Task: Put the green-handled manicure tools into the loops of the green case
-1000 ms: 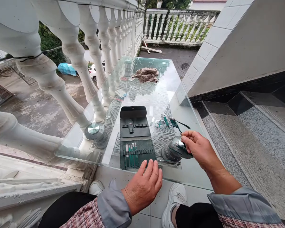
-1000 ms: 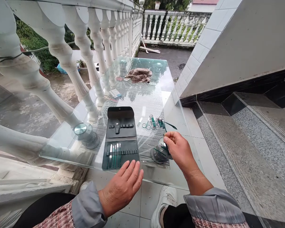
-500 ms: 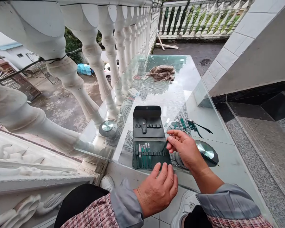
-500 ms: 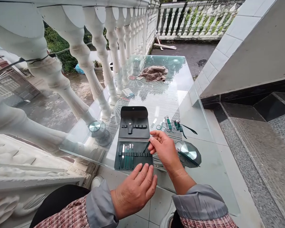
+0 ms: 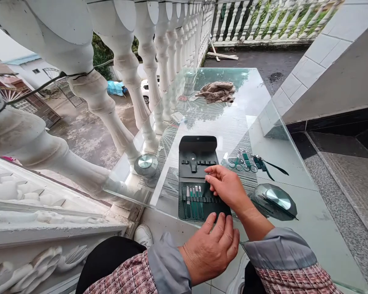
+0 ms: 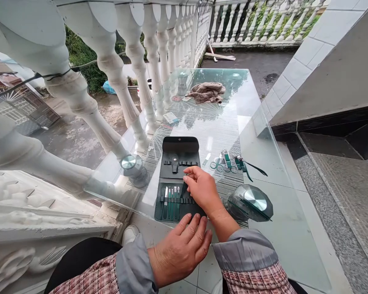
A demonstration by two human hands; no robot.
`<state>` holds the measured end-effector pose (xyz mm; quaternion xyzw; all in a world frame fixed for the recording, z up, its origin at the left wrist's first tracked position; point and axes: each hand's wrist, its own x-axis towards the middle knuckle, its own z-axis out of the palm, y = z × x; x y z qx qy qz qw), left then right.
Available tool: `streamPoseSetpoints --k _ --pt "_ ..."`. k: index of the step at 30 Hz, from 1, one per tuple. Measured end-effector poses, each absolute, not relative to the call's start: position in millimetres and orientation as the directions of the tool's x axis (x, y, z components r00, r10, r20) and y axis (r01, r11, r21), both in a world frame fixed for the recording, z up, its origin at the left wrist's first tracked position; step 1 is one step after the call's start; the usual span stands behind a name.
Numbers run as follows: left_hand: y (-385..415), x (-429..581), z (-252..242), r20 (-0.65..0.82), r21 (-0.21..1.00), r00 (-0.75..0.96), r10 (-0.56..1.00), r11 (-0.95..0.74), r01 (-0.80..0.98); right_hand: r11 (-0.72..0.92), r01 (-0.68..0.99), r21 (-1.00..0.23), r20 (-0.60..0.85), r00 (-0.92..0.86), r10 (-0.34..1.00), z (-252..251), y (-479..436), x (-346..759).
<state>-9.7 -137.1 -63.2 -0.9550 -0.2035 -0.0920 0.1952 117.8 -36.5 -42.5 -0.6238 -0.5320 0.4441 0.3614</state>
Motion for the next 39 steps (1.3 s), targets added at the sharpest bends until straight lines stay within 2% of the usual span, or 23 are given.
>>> streamPoseSetpoints --k 8,15,20,24,27,31,35,39 --pt "-137.5 -10.4 -62.4 0.27 -0.328 0.896 0.352 -0.841 0.43 -0.135 0.496 -0.858 -0.195 -0.071 0.978 -44.1 -31.1 119.5" --pt "-136.6 -9.8 -62.8 0.258 -0.331 0.9 0.352 -0.843 0.424 0.065 0.676 -0.734 -0.036 -0.135 0.99 -37.1 -35.4 121.0" --pt "-136.0 -10.3 -62.9 0.278 -0.319 0.895 0.348 -0.846 0.427 0.28 0.795 -0.538 0.104 -0.267 0.958 -40.8 -45.9 122.7" --pt "-135.9 -9.9 -65.1 0.271 -0.321 0.9 0.341 -0.85 0.418 0.361 0.814 -0.456 0.167 -0.32 0.933 -44.6 -55.0 124.5" --pt "-135.9 -9.2 -66.5 0.284 -0.315 0.898 0.336 -0.852 0.418 0.4 0.796 -0.453 0.181 -0.358 0.916 -46.7 -59.8 125.3" --pt "-136.2 -9.0 -66.1 0.288 -0.319 0.895 0.341 -0.847 0.426 0.413 0.739 -0.532 0.242 -0.334 0.911 -45.7 -61.2 131.5" --pt "-136.3 -8.7 -65.0 0.297 -0.338 0.889 0.348 -0.833 0.439 0.356 0.723 -0.592 0.341 -0.176 0.924 -36.8 -61.2 150.4" --pt "-135.8 -8.1 -64.3 0.286 -0.336 0.888 0.36 -0.83 0.445 0.238 0.75 -0.617 0.358 -0.003 0.934 -26.6 -65.7 178.4"
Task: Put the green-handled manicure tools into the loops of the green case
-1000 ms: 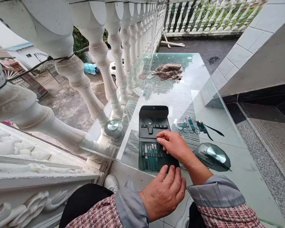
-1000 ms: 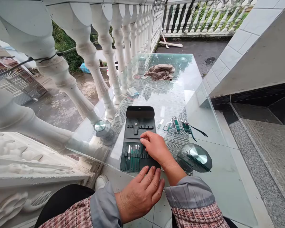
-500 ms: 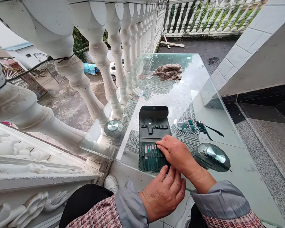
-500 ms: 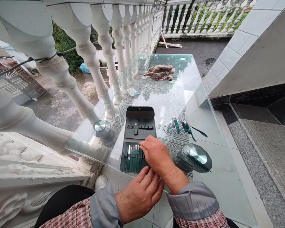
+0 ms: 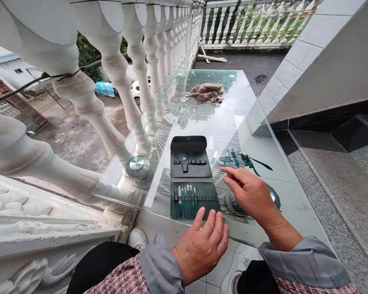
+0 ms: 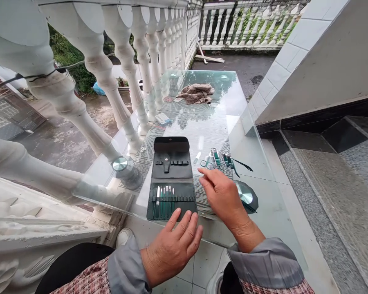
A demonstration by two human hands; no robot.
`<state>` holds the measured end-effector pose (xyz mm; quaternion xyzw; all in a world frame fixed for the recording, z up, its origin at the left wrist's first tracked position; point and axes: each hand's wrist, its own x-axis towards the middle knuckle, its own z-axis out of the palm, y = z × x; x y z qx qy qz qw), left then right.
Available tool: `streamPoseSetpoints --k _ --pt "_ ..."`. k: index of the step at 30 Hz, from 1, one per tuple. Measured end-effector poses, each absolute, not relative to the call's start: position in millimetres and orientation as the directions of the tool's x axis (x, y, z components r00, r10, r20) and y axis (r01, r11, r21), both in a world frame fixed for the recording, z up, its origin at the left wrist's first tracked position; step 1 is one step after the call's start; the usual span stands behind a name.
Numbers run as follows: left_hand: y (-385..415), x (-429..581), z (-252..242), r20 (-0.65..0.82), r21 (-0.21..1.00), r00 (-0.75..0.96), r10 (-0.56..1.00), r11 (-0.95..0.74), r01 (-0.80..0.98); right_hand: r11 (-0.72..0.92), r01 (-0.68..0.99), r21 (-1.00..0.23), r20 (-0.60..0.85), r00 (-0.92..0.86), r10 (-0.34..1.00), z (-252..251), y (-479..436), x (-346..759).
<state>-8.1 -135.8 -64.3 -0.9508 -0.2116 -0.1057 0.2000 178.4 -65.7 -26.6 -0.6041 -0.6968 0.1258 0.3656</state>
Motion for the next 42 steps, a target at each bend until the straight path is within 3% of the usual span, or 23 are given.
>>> streamPoseSetpoints --k 5,12,19,31,34,37,42 --pt "-134.3 -7.4 -65.2 0.261 -0.322 0.892 0.37 -0.837 0.442 0.124 0.783 -0.61 0.282 0.068 0.957 -23.7 -78.3 207.8" --pt "-133.9 -7.2 -65.6 0.283 -0.312 0.884 0.372 -0.836 0.452 0.17 0.822 -0.543 -0.02 -0.215 0.976 -35.3 -104.6 220.5" --pt "-139.1 -6.8 -60.4 0.323 -0.321 0.922 0.215 -0.891 0.321 0.271 0.829 -0.489 0.01 -0.306 0.952 -47.7 -116.6 222.9" --pt "-142.2 -9.0 -64.8 0.329 -0.329 0.877 0.35 -0.828 0.454 0.347 0.876 -0.336 0.083 -0.339 0.937 -51.7 -121.4 216.2" --pt "-141.0 -9.1 -64.4 0.319 -0.334 0.883 0.343 -0.832 0.444 0.31 0.865 -0.394 0.112 -0.289 0.951 -47.5 -118.0 212.7" --pt "-140.8 -8.4 -66.0 0.319 -0.34 0.887 0.335 -0.833 0.437 0.19 0.819 -0.542 0.112 -0.153 0.982 -40.1 -112.0 204.5" --pt "-140.8 -6.8 -68.6 0.305 -0.349 0.888 0.345 -0.827 0.441 -0.042 0.489 -0.871 0.006 0.095 0.995 -35.1 -98.8 181.0"
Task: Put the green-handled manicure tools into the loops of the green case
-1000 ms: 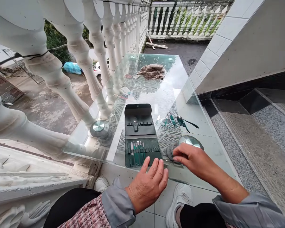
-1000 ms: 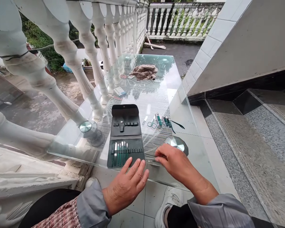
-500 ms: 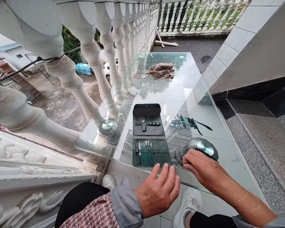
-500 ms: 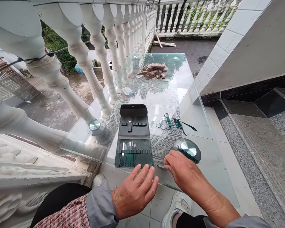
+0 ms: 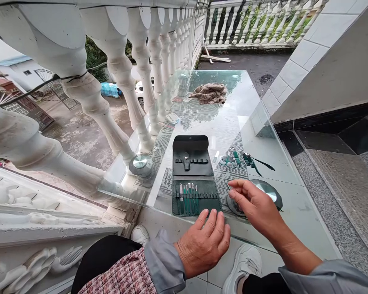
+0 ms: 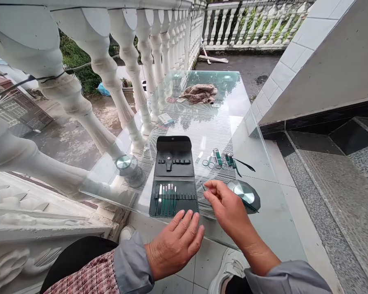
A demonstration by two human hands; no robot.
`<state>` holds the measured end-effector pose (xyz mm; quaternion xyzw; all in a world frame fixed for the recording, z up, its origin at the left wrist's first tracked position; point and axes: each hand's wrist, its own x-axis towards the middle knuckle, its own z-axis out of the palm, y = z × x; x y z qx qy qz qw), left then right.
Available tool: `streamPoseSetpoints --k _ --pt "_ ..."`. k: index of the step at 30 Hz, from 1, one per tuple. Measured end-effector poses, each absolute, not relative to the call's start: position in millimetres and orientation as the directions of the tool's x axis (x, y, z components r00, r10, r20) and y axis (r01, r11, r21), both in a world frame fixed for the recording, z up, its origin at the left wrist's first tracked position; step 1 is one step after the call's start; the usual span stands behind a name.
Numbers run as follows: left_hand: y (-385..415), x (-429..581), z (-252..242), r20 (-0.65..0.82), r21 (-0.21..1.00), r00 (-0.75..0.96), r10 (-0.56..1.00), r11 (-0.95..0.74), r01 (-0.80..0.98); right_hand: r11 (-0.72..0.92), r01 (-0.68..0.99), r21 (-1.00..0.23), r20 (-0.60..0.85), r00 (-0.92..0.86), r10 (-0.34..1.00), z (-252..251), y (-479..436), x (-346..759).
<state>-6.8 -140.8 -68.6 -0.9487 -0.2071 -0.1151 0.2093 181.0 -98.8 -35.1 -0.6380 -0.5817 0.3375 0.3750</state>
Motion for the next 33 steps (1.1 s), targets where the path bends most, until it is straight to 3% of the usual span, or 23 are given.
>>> streamPoseSetpoints --k 3,7,23,33 --pt "-140.5 -6.3 -68.3 0.302 -0.349 0.89 0.341 -0.829 0.436 -0.121 0.254 -0.96 -0.099 0.099 0.99 -37.8 -88.7 164.5" --pt "-140.0 -6.3 -67.0 0.304 -0.339 0.89 0.34 -0.835 0.434 -0.133 0.156 -0.979 -0.12 0.092 0.988 -40.5 -73.4 145.5" --pt "-139.0 -9.5 -64.8 0.301 -0.32 0.894 0.332 -0.848 0.422 -0.083 0.361 -0.929 -0.043 0.118 0.992 -45.3 -51.0 117.7" --pt "-139.0 -9.8 -62.7 0.306 -0.312 0.891 0.336 -0.849 0.427 -0.059 0.522 -0.851 -0.07 0.0 0.998 -47.9 -46.5 121.0"
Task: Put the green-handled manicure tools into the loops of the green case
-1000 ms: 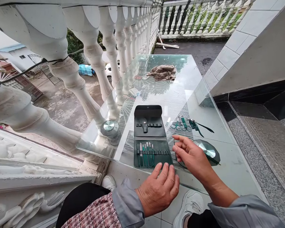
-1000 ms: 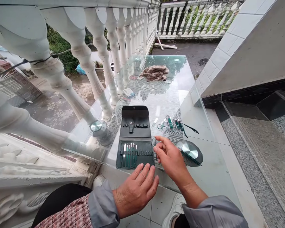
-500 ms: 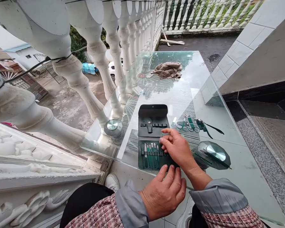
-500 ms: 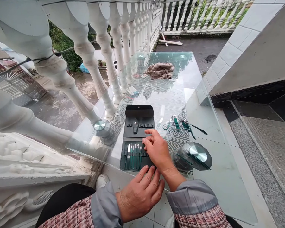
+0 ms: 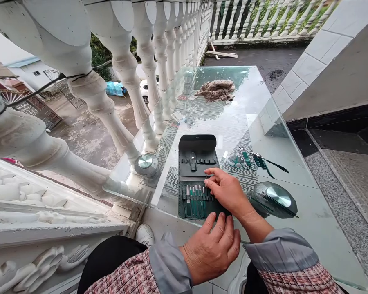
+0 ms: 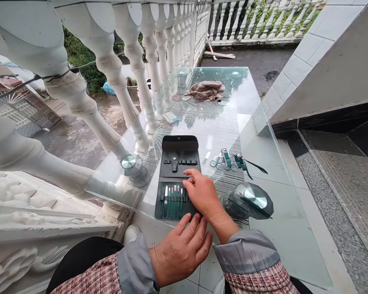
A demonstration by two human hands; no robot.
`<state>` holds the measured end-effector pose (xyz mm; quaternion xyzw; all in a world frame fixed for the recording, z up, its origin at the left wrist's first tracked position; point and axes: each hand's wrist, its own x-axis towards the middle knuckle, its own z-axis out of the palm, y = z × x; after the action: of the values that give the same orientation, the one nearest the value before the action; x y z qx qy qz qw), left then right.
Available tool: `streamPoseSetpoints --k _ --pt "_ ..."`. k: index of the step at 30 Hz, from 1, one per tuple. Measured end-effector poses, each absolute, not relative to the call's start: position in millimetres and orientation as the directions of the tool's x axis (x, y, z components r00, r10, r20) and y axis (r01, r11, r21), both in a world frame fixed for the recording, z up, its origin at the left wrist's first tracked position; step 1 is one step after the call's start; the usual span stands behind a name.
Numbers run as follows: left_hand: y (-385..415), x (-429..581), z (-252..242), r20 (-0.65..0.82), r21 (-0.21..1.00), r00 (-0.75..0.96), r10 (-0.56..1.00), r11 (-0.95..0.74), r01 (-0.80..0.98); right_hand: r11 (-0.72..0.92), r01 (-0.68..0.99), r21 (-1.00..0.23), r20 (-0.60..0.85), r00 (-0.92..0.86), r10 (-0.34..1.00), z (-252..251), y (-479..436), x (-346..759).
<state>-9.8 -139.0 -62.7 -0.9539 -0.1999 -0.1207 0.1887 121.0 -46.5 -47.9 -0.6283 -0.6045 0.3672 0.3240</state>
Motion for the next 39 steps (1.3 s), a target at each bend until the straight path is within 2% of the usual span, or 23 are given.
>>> streamPoseSetpoints --k 3,8,13,17,22,30,35,39 --pt "-139.3 -9.9 -63.8 0.309 -0.312 0.89 0.335 -0.849 0.427 -0.04 0.586 -0.809 -0.049 0.001 0.999 -45.5 -47.6 122.1" --pt "-139.2 -9.3 -67.1 0.323 -0.308 0.886 0.334 -0.848 0.432 0.141 0.72 -0.68 0.103 -0.097 0.99 -42.7 -52.0 124.5" --pt "-138.9 -8.4 -67.9 0.336 -0.304 0.882 0.33 -0.848 0.433 0.297 0.728 -0.618 0.151 -0.261 0.954 -46.8 -58.9 127.7" --pt "-139.1 -8.9 -66.4 0.309 -0.308 0.891 0.333 -0.851 0.425 0.348 0.739 -0.577 0.167 -0.31 0.936 -48.6 -64.9 133.0" --pt "-139.4 -9.0 -65.1 0.315 -0.309 0.888 0.336 -0.848 0.431 0.327 0.757 -0.566 0.189 -0.267 0.945 -47.2 -66.6 139.8" --pt "-137.5 -8.4 -63.8 0.317 -0.298 0.888 0.333 -0.854 0.426 0.3 0.725 -0.62 0.154 -0.262 0.953 -46.1 -68.2 139.8" --pt "-137.6 -8.3 -63.0 0.292 -0.3 0.895 0.336 -0.857 0.42 0.236 0.785 -0.573 0.142 -0.188 0.972 -46.4 -66.0 133.8" --pt "-137.5 -8.7 -62.2 0.301 -0.284 0.891 0.34 -0.86 0.424 0.167 0.832 -0.529 0.065 -0.157 0.985 -42.9 -62.7 127.6"
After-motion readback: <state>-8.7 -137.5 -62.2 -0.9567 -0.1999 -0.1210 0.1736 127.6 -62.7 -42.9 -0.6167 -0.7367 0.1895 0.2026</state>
